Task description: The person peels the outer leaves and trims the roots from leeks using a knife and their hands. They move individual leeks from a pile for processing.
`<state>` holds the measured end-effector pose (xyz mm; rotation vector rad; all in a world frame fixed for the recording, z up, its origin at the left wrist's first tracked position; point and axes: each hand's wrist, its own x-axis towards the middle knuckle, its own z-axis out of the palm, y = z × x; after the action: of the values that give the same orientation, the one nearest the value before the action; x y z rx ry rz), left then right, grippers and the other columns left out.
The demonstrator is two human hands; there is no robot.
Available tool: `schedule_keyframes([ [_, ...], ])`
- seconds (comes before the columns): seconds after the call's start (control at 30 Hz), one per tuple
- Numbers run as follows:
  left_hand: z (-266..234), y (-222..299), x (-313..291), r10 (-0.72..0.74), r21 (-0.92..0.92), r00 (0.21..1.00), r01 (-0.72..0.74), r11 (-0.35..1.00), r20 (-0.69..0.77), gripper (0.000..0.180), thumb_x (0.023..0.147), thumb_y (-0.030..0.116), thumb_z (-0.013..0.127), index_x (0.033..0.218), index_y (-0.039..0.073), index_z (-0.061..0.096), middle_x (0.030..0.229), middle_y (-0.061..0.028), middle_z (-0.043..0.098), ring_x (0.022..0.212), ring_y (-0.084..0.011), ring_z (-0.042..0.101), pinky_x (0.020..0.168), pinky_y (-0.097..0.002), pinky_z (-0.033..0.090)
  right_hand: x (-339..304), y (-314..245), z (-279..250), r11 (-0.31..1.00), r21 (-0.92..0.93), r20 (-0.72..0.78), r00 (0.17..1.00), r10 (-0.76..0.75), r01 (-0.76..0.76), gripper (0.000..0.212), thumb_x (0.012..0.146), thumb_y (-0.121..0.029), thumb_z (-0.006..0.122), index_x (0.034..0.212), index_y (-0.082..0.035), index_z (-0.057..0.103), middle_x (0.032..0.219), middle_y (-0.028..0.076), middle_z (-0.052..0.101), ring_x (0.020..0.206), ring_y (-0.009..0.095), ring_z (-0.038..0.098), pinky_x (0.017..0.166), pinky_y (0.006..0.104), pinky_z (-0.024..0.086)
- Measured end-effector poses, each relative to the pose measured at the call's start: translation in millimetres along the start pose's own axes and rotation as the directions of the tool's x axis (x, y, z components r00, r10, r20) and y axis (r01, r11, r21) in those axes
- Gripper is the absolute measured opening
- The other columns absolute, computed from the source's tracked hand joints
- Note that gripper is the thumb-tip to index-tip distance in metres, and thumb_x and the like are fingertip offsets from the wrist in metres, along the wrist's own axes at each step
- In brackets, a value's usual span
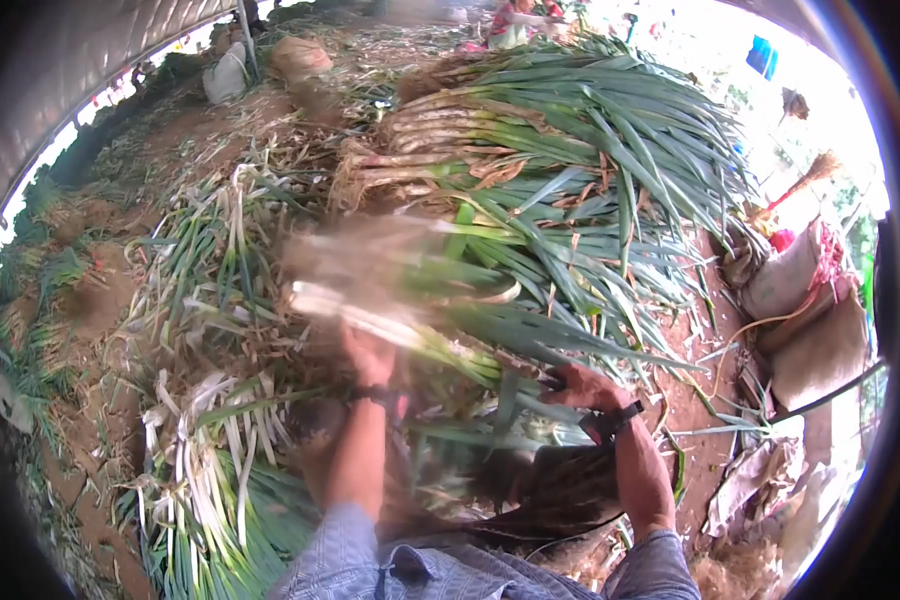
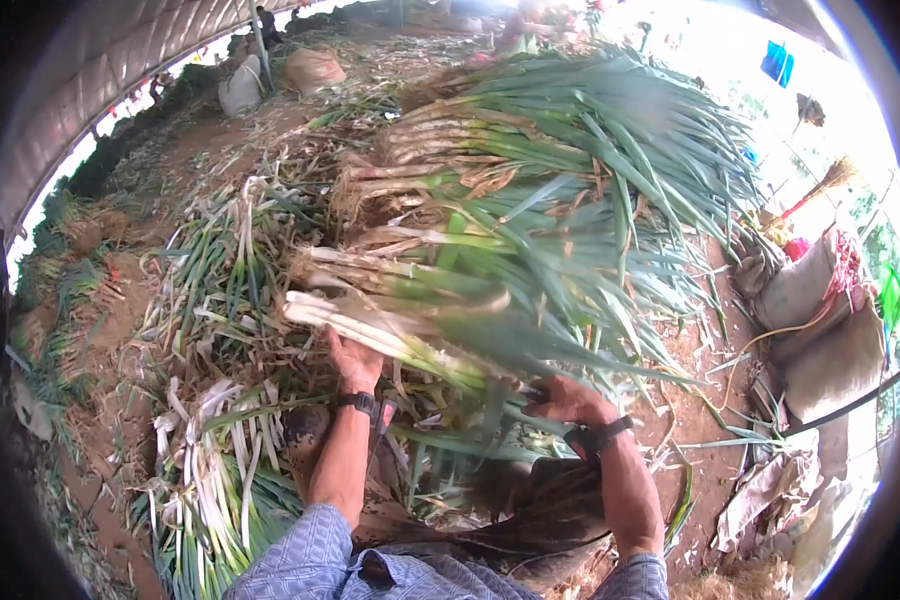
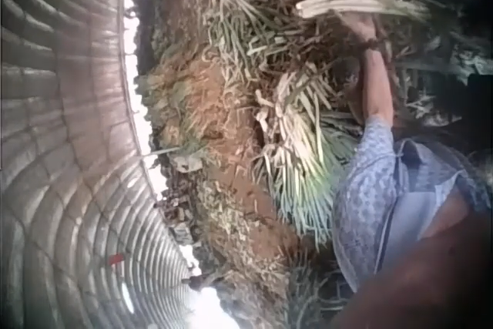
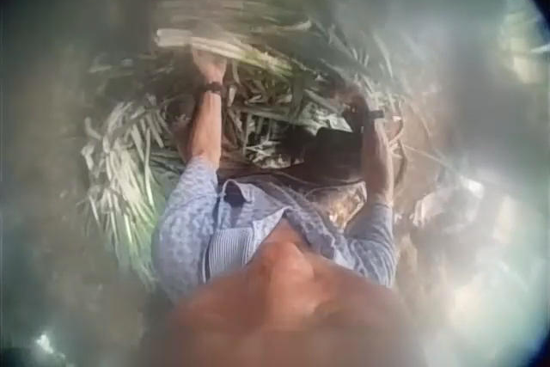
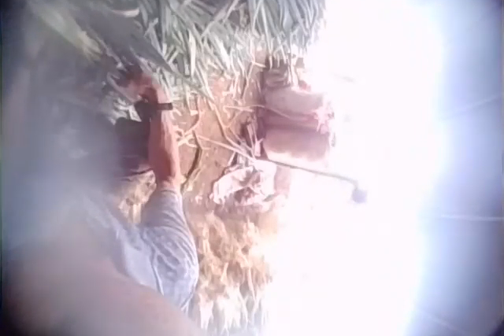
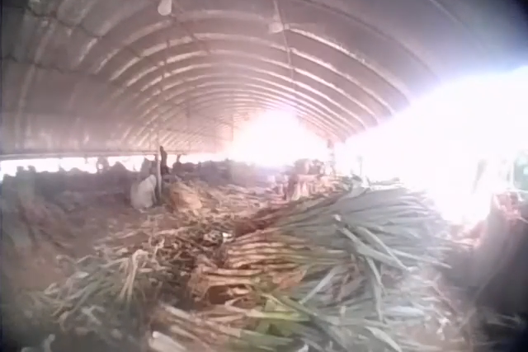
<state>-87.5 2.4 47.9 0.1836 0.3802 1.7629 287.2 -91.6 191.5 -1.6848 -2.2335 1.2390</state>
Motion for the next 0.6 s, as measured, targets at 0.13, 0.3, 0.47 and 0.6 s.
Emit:
schedule_keyframes([
  [0.13, 4.8, 13.9, 12.4, -0.163, 0.159, 0.986, 0.156, 0.975, 0.035, 0.086, 0.090, 0.071, 0.054, 0.150, 0.012, 0.039, 0.147, -0.0102, 0.048, 0.132, -0.0299, 0.047, 0.109, -0.0508, 0.042, 14.6, 2.6, 8.4, 0.993, -0.119, 0.019, 1.000, -0.010, 0.012, 0.043, 0.080, -0.037, 0.074, 0.107, -0.003, 0.069, 0.091, 0.017, 0.070, 0.081, 0.031, 0.065, 0.075, 0.0432, 0.050],
  [0.3, 21.9, 22.7, 26.3, -0.109, 0.505, 0.993, 0.121, 0.854, -0.053, 0.096, 0.086, 0.078, 0.054, 0.152, 0.010, 0.034, 0.143, -0.0138, 0.050, 0.129, -0.0299, 0.050, 0.106, -0.0472, 0.045, 16.9, -1.8, 11.6, 0.986, -0.164, -0.026, 0.999, -0.041, 0.036, 0.044, 0.080, -0.041, 0.075, 0.106, -0.006, 0.071, 0.092, 0.017, 0.071, 0.083, 0.033, 0.067, 0.075, 0.0448, 0.051],
  [0.47, 31.4, 41.8, 63.0, -0.088, 0.508, 0.992, 0.123, 0.853, -0.091, 0.090, 0.089, 0.074, 0.054, 0.145, 0.005, 0.040, 0.139, -0.0188, 0.053, 0.123, -0.0317, 0.056, 0.104, -0.0479, 0.049, 14.6, -13.7, 17.3, 0.937, -0.347, 0.065, 0.995, 0.078, -0.051, 0.042, 0.080, -0.045, 0.074, 0.104, -0.010, 0.072, 0.092, 0.014, 0.072, 0.088, 0.033, 0.068, 0.079, 0.0452, 0.052],
  [0.6, 9.1, 66.8, 78.4, -0.096, 0.543, 0.973, 0.199, 0.816, -0.212, 0.067, 0.093, 0.058, 0.063, 0.129, 0.002, 0.052, 0.119, -0.0143, 0.062, 0.103, -0.0289, 0.065, 0.086, -0.0471, 0.059, 20.7, -12.6, 24.5, 0.915, -0.404, 0.187, 0.980, 0.063, 0.018, 0.043, 0.080, -0.047, 0.073, 0.108, -0.015, 0.073, 0.094, 0.013, 0.072, 0.091, 0.033, 0.068, 0.080, 0.0450, 0.053],
])
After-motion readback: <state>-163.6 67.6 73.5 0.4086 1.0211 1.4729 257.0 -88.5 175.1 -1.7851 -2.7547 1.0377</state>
